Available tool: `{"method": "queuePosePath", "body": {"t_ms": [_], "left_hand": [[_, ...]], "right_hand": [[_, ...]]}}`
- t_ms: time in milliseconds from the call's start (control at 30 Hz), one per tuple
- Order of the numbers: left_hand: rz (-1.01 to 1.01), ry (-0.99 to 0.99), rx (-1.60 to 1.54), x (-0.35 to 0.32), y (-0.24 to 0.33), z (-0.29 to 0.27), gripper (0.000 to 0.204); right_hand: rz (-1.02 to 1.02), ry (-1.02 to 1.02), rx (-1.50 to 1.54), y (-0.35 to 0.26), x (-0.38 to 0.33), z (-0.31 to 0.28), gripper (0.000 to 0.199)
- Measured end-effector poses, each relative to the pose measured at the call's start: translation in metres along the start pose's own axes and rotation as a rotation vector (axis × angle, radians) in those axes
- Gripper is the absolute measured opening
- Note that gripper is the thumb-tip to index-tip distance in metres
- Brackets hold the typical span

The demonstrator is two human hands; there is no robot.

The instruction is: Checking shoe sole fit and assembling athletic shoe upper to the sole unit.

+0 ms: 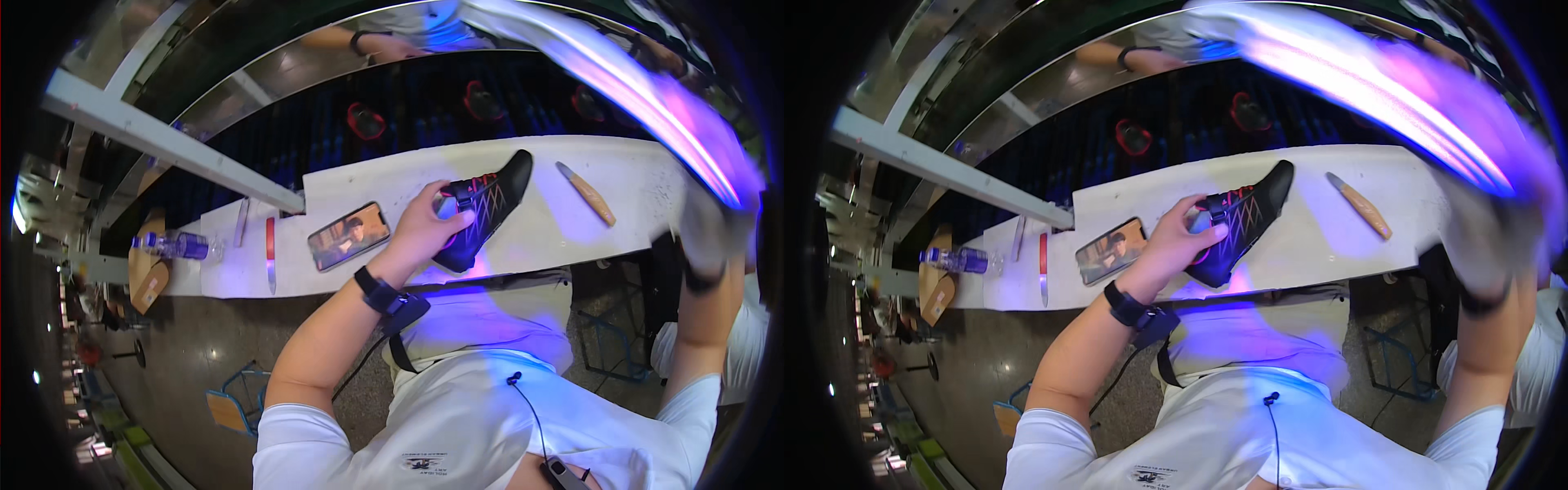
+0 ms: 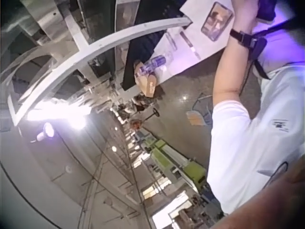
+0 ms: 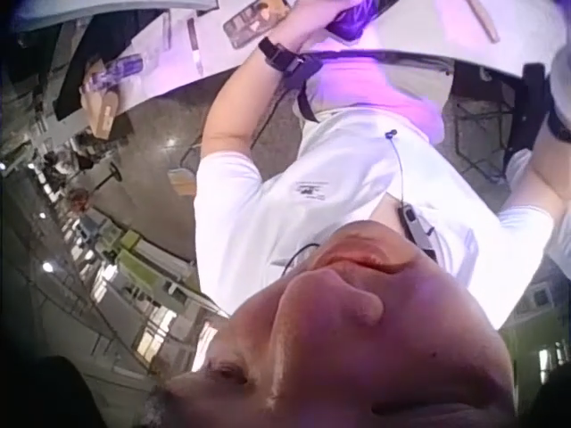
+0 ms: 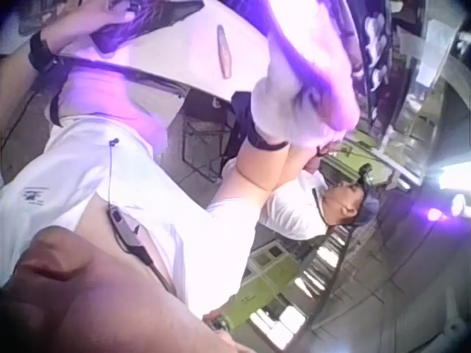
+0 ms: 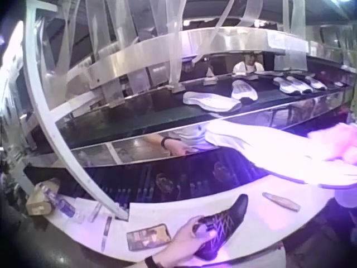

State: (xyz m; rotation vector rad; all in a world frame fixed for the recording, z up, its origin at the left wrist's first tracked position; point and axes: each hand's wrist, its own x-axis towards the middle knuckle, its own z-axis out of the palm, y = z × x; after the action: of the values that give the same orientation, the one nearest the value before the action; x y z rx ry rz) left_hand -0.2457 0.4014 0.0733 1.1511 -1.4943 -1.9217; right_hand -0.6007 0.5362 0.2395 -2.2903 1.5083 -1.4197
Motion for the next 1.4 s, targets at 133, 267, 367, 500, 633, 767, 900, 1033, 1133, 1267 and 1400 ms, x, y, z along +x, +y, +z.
{"method": "queuePosePath", "body": {"t_ms": [133, 267, 367, 500, 633, 767, 900, 1033, 1133, 1267, 1400], "left_hand": [[0.685, 0.159, 0.907, 0.041, 0.004, 0.034, 0.038], [0.405, 0.083, 1.159, 0.078, 0.039, 0.07, 0.047], [0.33, 0.013, 1.158, 0.08, 0.04, 0.084, 0.049], [0.83, 0.185, 0.81, 0.03, 0.043, 0.089, 0.041], [0.963, 0.03, 0.436, -0.022, 0.02, 0.085, 0.051], [1.223, 0.174, -0.015, -0.031, 0.02, 0.103, 0.041], [1.061, -0.042, 0.462, -0.057, 0.028, 0.072, 0.033], [0.903, -0.102, 0.449, -0.084, 0.02, 0.074, 0.022], [0.827, 0.037, 0.061, -0.099, 0.004, 0.099, 0.039], [0.826, 0.075, 0.143, -0.104, -0.013, 0.095, 0.041], [0.853, 0.085, 0.176, -0.109, -0.018, 0.092, 0.042]], "right_hand": [[0.193, 0.188, 0.094, -0.034, -0.072, -0.004, 0.034], [0.684, 0.165, 0.251, -0.019, -0.088, 0.066, 0.021], [0.632, 0.28, 0.59, 0.0, -0.131, 0.079, 0.039], [0.601, 0.502, 0.616, -0.021, -0.142, 0.095, 0.056], [0.669, 0.519, 0.815, -0.026, -0.133, 0.093, 0.053], [0.462, 0.164, 0.897, -0.042, -0.097, 0.095, 0.033], [0.619, 0.157, 1.157, -0.05, -0.092, 0.124, 0.026], [0.604, 0.286, 1.159, -0.065, -0.103, 0.14, 0.037], [0.489, 0.279, 0.972, -0.067, -0.112, 0.152, 0.04], [0.367, 0.29, 0.877, -0.065, -0.121, 0.165, 0.043], [0.293, 0.178, 0.673, -0.067, -0.122, 0.156, 0.044]]}}
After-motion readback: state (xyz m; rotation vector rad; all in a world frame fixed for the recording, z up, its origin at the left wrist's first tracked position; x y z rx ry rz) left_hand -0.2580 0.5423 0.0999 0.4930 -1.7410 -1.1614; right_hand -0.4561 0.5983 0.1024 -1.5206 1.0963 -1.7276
